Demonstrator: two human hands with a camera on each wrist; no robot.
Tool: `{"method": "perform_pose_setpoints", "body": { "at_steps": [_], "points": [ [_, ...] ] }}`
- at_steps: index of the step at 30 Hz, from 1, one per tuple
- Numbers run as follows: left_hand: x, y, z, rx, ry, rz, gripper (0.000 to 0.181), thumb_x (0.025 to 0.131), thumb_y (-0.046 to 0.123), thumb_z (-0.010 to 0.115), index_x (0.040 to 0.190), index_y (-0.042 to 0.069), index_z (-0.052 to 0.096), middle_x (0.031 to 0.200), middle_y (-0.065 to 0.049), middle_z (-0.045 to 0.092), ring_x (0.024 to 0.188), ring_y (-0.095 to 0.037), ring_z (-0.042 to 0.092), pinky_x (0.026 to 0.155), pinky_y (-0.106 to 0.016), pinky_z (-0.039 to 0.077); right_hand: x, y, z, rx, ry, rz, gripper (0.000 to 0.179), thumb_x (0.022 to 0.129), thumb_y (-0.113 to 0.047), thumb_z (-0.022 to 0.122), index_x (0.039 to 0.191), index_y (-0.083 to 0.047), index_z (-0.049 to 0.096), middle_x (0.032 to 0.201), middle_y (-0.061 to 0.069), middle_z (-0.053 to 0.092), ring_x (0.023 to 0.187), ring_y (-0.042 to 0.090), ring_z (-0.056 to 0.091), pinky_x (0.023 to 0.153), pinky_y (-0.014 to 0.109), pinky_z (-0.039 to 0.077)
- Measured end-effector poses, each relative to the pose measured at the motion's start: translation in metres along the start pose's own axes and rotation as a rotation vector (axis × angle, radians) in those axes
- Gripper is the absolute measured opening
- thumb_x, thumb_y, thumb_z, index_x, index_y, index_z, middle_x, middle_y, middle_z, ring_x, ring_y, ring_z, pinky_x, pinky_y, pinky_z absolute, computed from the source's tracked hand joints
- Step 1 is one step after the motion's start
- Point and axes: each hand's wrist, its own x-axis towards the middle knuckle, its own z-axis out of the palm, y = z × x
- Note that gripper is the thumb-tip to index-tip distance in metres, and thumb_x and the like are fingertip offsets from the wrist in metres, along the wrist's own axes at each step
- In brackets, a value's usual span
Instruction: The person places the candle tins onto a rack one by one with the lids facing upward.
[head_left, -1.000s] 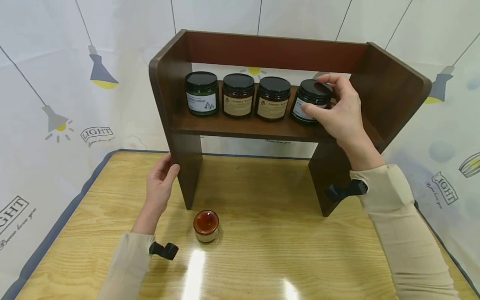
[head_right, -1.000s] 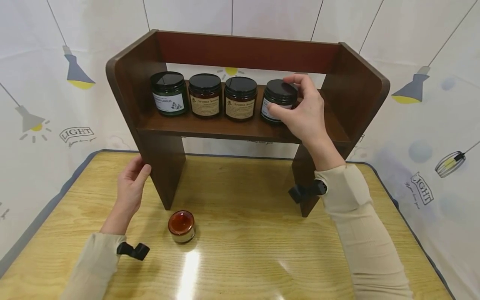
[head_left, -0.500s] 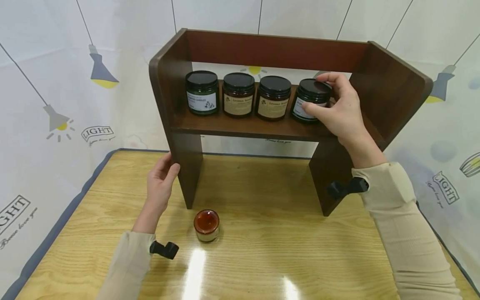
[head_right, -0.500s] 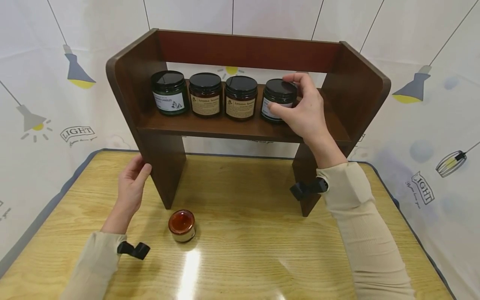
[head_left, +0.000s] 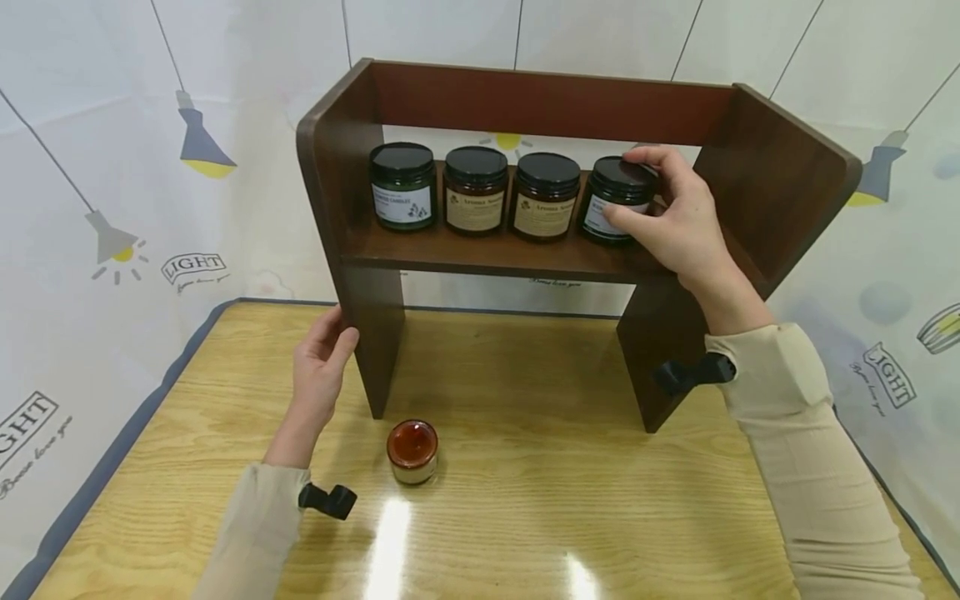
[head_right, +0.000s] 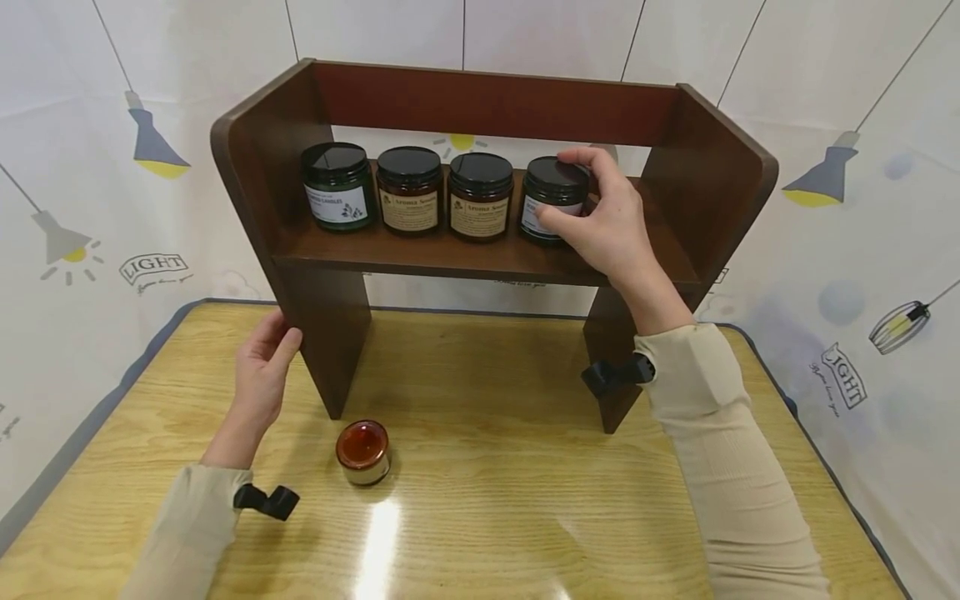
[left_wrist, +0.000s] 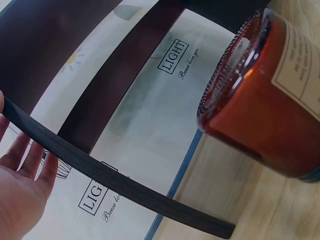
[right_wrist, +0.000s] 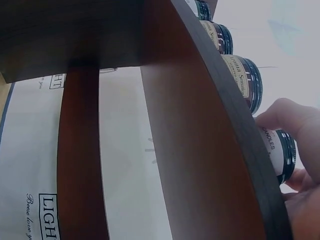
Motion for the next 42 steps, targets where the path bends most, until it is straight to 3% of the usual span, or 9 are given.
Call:
{"method": "perform_pose_setpoints", "body": {
  "at_steps": [8, 14, 20, 29, 37, 42],
  "points": [
    [0.000, 0.000, -0.001, -0.007, -0.001, 0.004, 0.031, 0.092, 0.002, 0.057, 0.113, 0.024, 0.066, 0.104, 0.009, 0.063, 0.094, -0.005, 0.055, 0.081, -0.017, 0.044, -0.003, -0.002, -0.002, -0.056, 0.000, 0.014, 0.058, 0.082, -0.004, 0.069, 0.135, -0.008, 0.048, 0.126, 0.008, 0.049, 0.102, 0.013, 0.055, 0.086, 0.019, 0.045],
    [0.000, -0.001, -0.001, -0.008, -0.008, 0.011, 0.030, 0.093, 0.003, 0.057, 0.114, 0.023, 0.066, 0.105, 0.009, 0.063, 0.094, -0.005, 0.055, 0.080, -0.017, 0.044, -0.011, -0.009, -0.008, -0.029, 0.115, -0.024, 0.059, 0.081, -0.002, 0.071, 0.135, -0.006, 0.048, 0.134, 0.008, 0.048, 0.120, 0.015, 0.047, 0.102, 0.026, 0.036],
    [0.001, 0.000, 0.000, -0.013, -0.009, 0.020, 0.031, 0.093, 0.001, 0.056, 0.114, 0.021, 0.066, 0.105, 0.008, 0.063, 0.094, -0.005, 0.055, 0.080, -0.017, 0.044, -0.020, -0.014, -0.013, 0.048, 0.196, -0.050, 0.052, 0.080, 0.001, 0.070, 0.129, -0.006, 0.053, 0.129, 0.007, 0.052, 0.121, 0.014, 0.046, 0.103, 0.027, 0.035],
    [0.000, -0.001, -0.001, -0.014, -0.005, 0.016, 0.031, 0.092, 0.001, 0.057, 0.113, 0.022, 0.066, 0.104, 0.008, 0.063, 0.093, -0.005, 0.055, 0.080, -0.017, 0.044, -0.040, -0.019, -0.012, 0.089, 0.174, -0.093, 0.050, 0.078, 0.008, 0.068, 0.125, -0.001, 0.054, 0.126, 0.006, 0.053, 0.122, 0.015, 0.047, 0.102, 0.027, 0.035],
    [0.000, -0.002, -0.001, -0.011, 0.001, 0.013, 0.031, 0.092, 0.001, 0.057, 0.114, 0.021, 0.066, 0.105, 0.007, 0.063, 0.093, -0.005, 0.055, 0.081, -0.017, 0.044, -0.060, -0.025, -0.003, 0.124, 0.147, -0.167, 0.051, 0.076, 0.017, 0.066, 0.124, 0.004, 0.054, 0.125, 0.013, 0.054, 0.119, 0.019, 0.049, 0.101, 0.026, 0.037],
    [0.000, -0.001, 0.000, -0.006, 0.002, 0.013, 0.031, 0.092, 0.001, 0.056, 0.113, 0.022, 0.066, 0.104, 0.008, 0.063, 0.093, -0.005, 0.055, 0.081, -0.017, 0.044, -0.072, -0.027, 0.003, 0.190, 0.118, -0.200, 0.051, 0.074, 0.021, 0.065, 0.122, 0.007, 0.054, 0.123, 0.014, 0.055, 0.118, 0.022, 0.050, 0.100, 0.025, 0.037]
  ]
}}
